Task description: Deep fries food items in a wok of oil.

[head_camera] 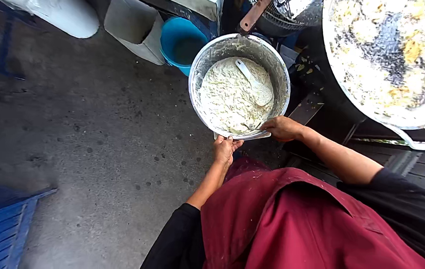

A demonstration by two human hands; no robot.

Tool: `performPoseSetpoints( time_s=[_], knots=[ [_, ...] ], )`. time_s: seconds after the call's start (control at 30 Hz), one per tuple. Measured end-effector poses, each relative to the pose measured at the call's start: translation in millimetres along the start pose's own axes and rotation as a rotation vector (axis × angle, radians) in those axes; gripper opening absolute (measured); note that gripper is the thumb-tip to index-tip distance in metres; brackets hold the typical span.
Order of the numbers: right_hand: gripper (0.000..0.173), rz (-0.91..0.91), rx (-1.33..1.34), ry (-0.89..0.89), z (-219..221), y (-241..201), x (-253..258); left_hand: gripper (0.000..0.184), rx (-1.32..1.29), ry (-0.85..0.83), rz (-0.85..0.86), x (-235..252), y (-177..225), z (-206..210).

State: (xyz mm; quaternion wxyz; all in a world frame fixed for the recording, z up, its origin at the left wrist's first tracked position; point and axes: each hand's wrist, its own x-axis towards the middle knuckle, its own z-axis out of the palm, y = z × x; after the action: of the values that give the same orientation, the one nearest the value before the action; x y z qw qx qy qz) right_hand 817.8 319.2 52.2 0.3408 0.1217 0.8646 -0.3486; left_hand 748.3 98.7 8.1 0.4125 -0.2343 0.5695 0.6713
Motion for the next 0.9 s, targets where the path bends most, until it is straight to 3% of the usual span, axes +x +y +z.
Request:
performPoseSetpoints(
  time_s=[0.1,0.27,0.37,0.73,0.9],
  knots=[
    [0.029,0.000,0.343,-0.002,10,-9,12,0.023,0.008,0.002,-0.007,0,1,0],
    [0.029,0.148,0.857,-0.047,24,-13,27,0.023,0.027,-0.004,-0.020,1,2,0],
    [0.031,0.161,1.066,-0.073,26,-14,21,0.025,0.044,-0.006,-0.026,0,5,0],
    [0.034,-0.077,1.317,0.088,-3,-9,-17,0.026,0.120,-0.045,-0.036,2,3,-12],
    [0.031,-0.202,1.465,0.239,-28,-12,-58,0.017,0.143,-0.068,-0.021,2,9,-13]
  ],
)
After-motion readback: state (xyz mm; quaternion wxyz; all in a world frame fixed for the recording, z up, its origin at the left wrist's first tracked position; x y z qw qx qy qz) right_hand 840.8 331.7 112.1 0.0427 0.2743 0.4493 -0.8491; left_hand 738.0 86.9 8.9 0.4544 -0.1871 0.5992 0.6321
